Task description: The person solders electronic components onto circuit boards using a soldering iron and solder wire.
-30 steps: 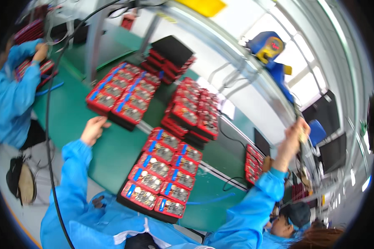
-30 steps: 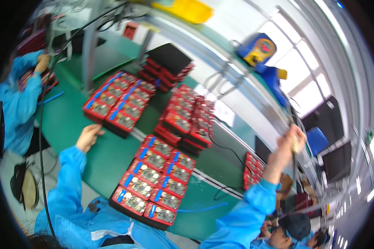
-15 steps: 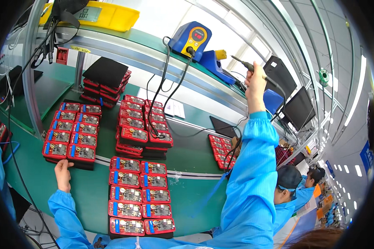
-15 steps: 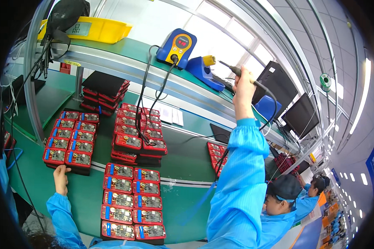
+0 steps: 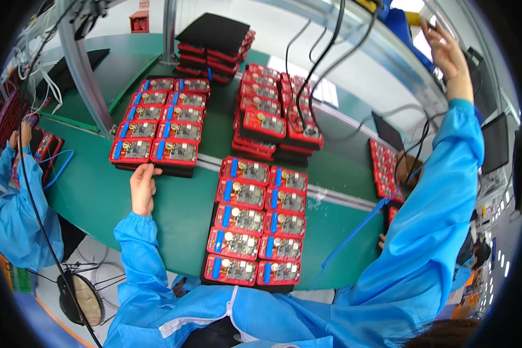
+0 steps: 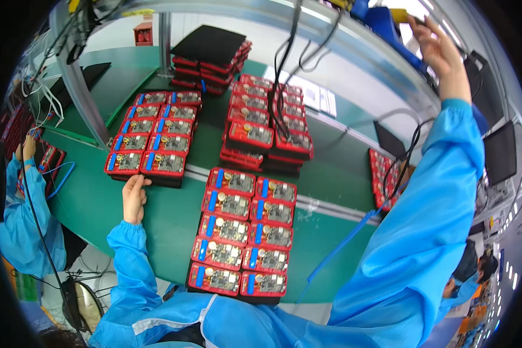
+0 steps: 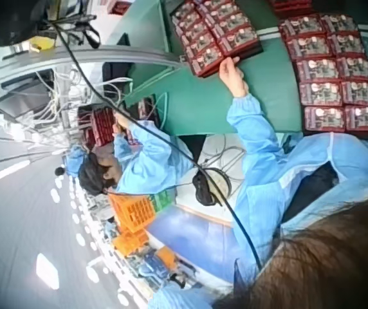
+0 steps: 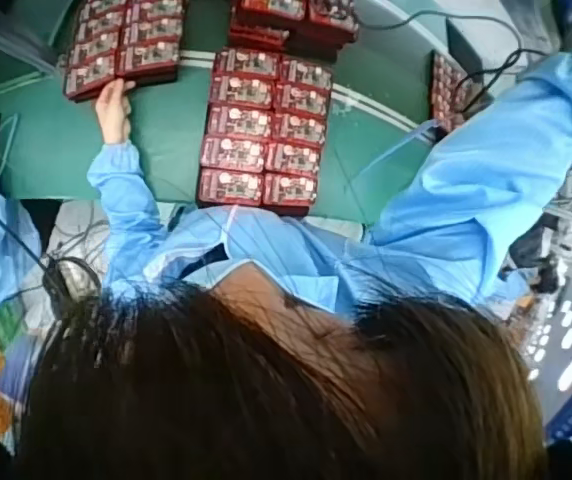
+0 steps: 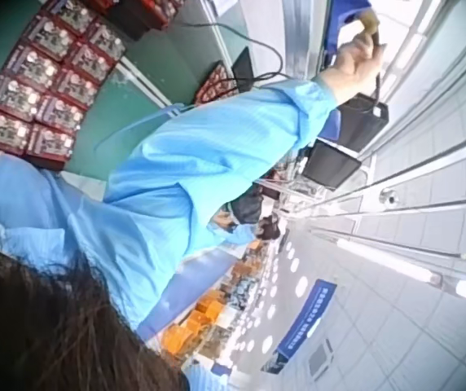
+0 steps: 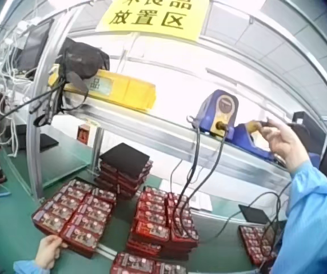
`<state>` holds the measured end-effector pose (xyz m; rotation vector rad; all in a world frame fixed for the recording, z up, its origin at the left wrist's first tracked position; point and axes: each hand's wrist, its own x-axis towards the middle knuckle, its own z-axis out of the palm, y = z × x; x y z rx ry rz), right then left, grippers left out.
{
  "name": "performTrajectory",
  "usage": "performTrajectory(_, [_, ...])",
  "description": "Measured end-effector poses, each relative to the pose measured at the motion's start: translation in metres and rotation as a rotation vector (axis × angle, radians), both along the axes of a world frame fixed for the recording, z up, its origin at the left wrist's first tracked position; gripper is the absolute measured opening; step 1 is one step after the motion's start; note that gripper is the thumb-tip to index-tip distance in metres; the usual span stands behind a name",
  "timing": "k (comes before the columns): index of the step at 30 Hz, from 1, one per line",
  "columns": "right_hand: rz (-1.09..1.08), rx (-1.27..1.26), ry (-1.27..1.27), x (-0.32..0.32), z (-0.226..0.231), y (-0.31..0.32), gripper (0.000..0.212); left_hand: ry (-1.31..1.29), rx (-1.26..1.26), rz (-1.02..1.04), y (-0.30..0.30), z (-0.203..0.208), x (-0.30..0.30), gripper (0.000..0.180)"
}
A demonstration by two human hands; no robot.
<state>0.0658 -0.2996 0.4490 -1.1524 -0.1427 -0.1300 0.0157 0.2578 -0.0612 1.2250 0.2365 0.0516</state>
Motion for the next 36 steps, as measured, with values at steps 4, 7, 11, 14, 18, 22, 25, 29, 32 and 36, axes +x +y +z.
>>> performTrajectory(4, [-0.069, -0.051, 0.040, -0.032, -0.022, 0.040, 0.020, -0.022, 0.072, 0.016, 0.004, 0.008, -0.003, 0.013])
performTrajectory(7, [0.220, -0.185, -0.044, -0.082, -0.025, 0.019, 0.023, -0.110, 0.078, 0.114, -0.013, 0.014, -0.009, 0.015])
performTrajectory(11, [-0.832, -0.224, -0.172, -0.158, -0.130, 0.159, 0.028, -0.105, 0.027, 0.164, -0.020, 0.015, -0.010, 0.014])
performTrajectory(14, [0.434, -0.847, -0.170, -0.185, -0.187, 0.145, 0.022, 0.005, -0.016, 0.133, -0.026, 0.023, -0.006, 0.013])
performTrajectory(18, [1.085, -1.123, -0.040, -0.154, -0.273, 0.234, 0.045, 0.068, -0.090, 0.128, -0.019, 0.035, 0.005, 0.011])
performTrajectory(22, [0.927, -1.051, 0.200, -0.074, -0.350, 0.274, 0.042, 0.023, -0.211, 0.039, -0.020, 0.038, 0.012, 0.013])
performTrajectory(25, [0.560, -0.645, 0.506, -0.006, -0.419, 0.290, 0.028, -0.054, -0.182, 0.155, -0.029, 0.035, 0.014, 0.016])
performTrajectory(29, [0.351, -0.340, 0.622, 0.049, -0.436, 0.314, 0.034, -0.054, -0.229, 0.215, -0.023, 0.018, 0.019, 0.009])
performTrajectory(32, [0.297, -0.273, 0.593, 0.068, -0.439, 0.332, 0.041, -0.030, -0.296, 0.210, -0.018, 0.019, 0.021, 0.028])
performTrajectory(36, [0.197, -0.256, 0.567, 0.095, -0.461, 0.338, 0.044, 0.070, -0.427, 0.076, -0.014, 0.033, 0.027, 0.030])
